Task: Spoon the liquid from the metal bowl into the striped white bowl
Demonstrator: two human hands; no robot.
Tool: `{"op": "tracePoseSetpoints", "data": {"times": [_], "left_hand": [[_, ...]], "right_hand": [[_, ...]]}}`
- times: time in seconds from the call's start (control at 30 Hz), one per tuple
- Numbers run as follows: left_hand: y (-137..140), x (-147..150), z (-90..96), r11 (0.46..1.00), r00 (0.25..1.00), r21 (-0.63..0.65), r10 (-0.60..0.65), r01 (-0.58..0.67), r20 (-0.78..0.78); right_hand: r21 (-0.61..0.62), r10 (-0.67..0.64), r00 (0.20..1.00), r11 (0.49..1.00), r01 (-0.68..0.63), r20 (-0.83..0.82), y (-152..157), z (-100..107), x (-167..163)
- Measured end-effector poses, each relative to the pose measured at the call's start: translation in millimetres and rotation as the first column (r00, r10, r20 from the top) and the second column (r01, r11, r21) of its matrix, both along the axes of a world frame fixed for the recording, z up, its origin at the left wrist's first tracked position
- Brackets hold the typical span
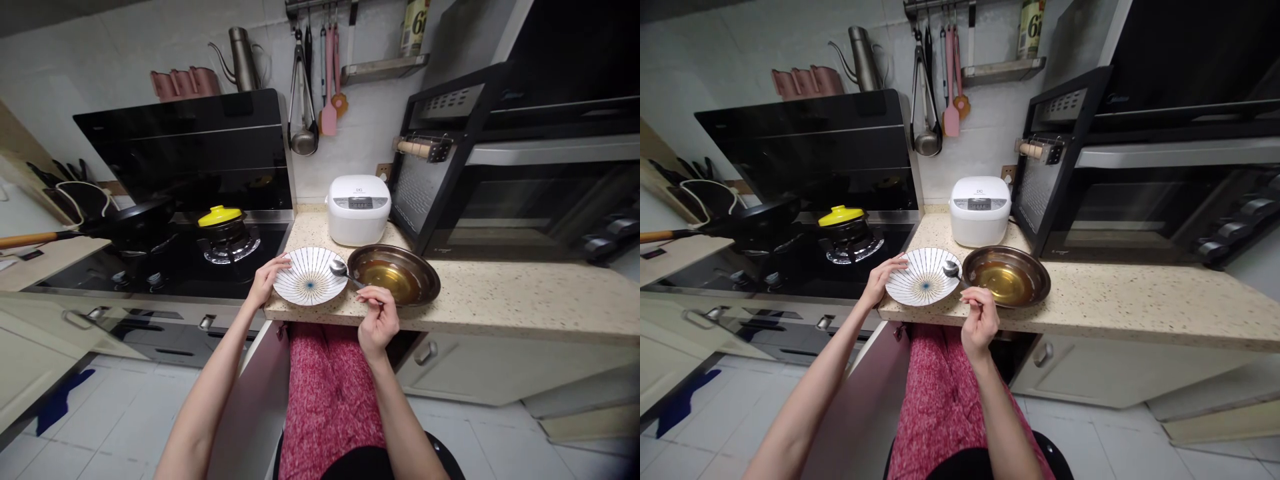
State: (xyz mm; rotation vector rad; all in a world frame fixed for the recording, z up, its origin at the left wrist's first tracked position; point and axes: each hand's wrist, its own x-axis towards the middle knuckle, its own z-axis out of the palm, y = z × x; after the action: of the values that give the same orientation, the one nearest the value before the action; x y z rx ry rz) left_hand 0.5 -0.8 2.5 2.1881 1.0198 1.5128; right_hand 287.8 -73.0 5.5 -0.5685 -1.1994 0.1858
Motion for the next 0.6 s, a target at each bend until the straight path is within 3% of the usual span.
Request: {"op": "tracePoseSetpoints", "data": {"times": [0.27, 0.6], "left_hand": [[0.2, 1.2, -0.1, 1.0, 1.0, -0.003, 0.011, -0.011, 0.008], [-0.8, 0.6, 0.7, 1.0, 1.0, -0.006, 0.006, -0.006, 0.012]], "right_hand": [[-0.191, 0.083, 0.994, 0.979, -0.069, 0.07, 4.1, -6.3, -15.7], [-0.265, 0.126, 0.986, 0.96, -0.094, 0.108, 9.2, -14.0, -22.3]]}}
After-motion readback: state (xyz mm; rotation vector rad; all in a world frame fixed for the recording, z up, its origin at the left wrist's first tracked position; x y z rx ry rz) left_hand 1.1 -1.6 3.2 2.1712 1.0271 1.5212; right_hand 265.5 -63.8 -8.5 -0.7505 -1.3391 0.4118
